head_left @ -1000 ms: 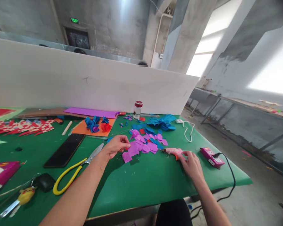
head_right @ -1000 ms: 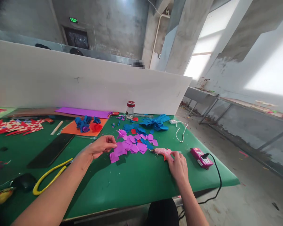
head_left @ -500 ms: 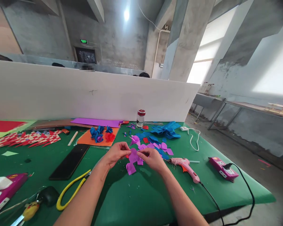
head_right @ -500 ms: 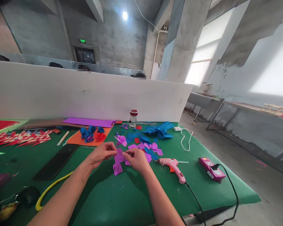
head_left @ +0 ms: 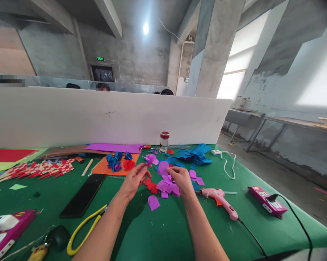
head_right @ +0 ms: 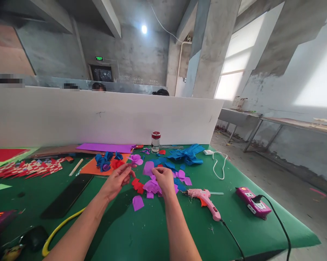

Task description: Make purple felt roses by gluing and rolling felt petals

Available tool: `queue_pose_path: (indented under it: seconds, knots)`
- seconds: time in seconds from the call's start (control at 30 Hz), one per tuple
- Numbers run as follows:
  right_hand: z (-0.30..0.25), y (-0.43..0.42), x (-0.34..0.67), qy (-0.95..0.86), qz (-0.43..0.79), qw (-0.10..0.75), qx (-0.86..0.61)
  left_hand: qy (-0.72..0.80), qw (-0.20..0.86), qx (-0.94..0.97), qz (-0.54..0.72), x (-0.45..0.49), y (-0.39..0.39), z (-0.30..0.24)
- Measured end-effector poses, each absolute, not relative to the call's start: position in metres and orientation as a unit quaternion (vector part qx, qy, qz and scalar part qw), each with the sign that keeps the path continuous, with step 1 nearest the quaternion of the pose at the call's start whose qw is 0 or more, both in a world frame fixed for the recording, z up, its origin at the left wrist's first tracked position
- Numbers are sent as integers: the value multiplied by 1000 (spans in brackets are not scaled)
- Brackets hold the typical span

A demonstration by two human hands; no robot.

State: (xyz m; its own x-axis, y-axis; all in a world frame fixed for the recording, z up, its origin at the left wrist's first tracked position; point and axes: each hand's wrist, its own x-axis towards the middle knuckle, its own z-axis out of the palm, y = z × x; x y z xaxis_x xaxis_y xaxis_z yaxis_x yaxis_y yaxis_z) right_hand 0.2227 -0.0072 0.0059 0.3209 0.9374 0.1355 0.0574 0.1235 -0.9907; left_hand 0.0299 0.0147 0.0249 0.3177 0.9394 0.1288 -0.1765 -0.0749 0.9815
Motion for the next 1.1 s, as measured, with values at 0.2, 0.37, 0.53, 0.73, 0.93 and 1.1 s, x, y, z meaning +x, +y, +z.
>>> queue_pose_path:
  seconds: [0.2, 0.37, 0.53, 0.73, 0.93, 1.1]
  knots:
    - [-8, -3, 215, -341, 372, 707, -495, 338, 534, 569, 525, 32, 20, 15]
    - [-13, -7, 218, -315, 389, 735, -458, 324, 505, 572, 560, 36, 22, 7]
    - [-8, -12, 209, -308, 402, 747, -431, 318, 436, 614, 576, 40, 21, 5]
    - [-8, -14, 201, -317, 394, 762, -405, 342, 401, 642, 557, 41, 18, 1]
    - [-10, -12, 202, -315, 389, 768, -399, 365, 439, 598, 564, 44, 19, -4]
    - [-5, -15, 202, -291, 382, 776, -410, 340, 559, 508, 560, 53, 13, -3]
